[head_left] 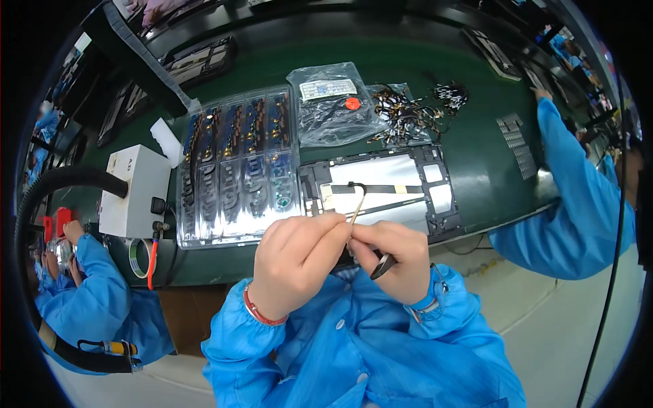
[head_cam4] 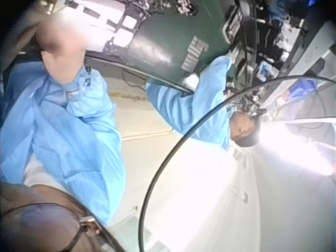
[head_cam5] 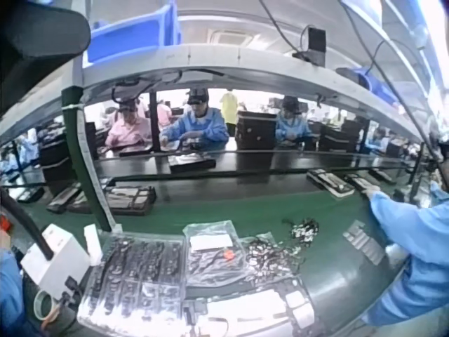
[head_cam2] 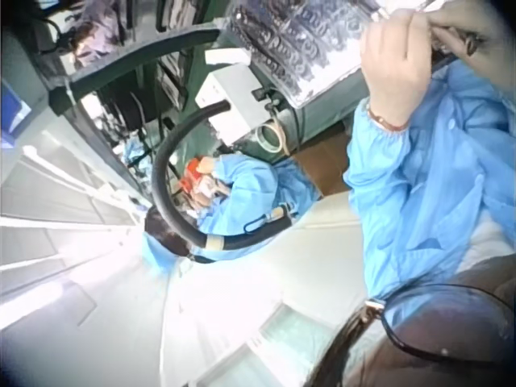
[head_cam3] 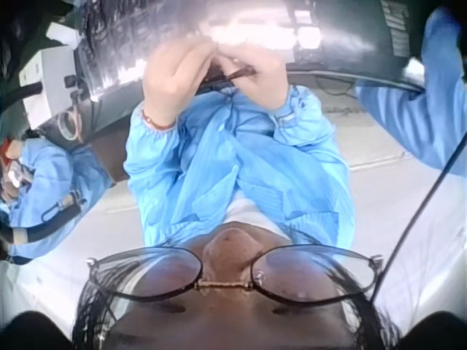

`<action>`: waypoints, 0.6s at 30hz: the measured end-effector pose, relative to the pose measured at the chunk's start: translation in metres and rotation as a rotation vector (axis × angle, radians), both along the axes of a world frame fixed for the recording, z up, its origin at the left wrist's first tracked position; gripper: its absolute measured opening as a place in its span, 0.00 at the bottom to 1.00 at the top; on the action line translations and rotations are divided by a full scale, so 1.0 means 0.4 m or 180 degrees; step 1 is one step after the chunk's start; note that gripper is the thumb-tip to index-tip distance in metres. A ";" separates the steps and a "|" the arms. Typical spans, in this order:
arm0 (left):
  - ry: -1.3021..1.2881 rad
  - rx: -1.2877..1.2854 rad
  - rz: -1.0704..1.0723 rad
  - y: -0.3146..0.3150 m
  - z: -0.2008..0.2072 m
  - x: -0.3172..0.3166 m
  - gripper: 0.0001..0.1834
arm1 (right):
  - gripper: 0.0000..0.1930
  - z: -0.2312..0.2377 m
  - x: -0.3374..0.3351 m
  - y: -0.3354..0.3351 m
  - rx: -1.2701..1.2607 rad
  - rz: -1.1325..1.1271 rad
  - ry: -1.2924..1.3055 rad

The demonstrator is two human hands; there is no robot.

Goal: Assembling electronic components and ribbon cables inside a tablet device.

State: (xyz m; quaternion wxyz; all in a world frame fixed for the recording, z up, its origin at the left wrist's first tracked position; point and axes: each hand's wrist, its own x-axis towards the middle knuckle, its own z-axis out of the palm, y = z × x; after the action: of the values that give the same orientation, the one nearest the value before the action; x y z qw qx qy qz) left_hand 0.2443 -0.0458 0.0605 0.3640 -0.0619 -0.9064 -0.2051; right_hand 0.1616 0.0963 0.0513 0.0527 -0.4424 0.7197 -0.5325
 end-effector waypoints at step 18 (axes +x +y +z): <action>-0.1704 0.0558 0.3780 -0.023 -0.176 0.560 0.07 | 0.11 -0.054 0.010 -0.008 0.0134 0.0899 -0.1852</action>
State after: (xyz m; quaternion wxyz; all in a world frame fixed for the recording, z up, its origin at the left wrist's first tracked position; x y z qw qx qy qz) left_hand 0.4683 -0.0551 -0.0100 0.1809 0.5320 -0.8256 -0.0508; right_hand 0.1657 0.0932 0.0295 0.3387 -0.3659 0.6168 -0.6090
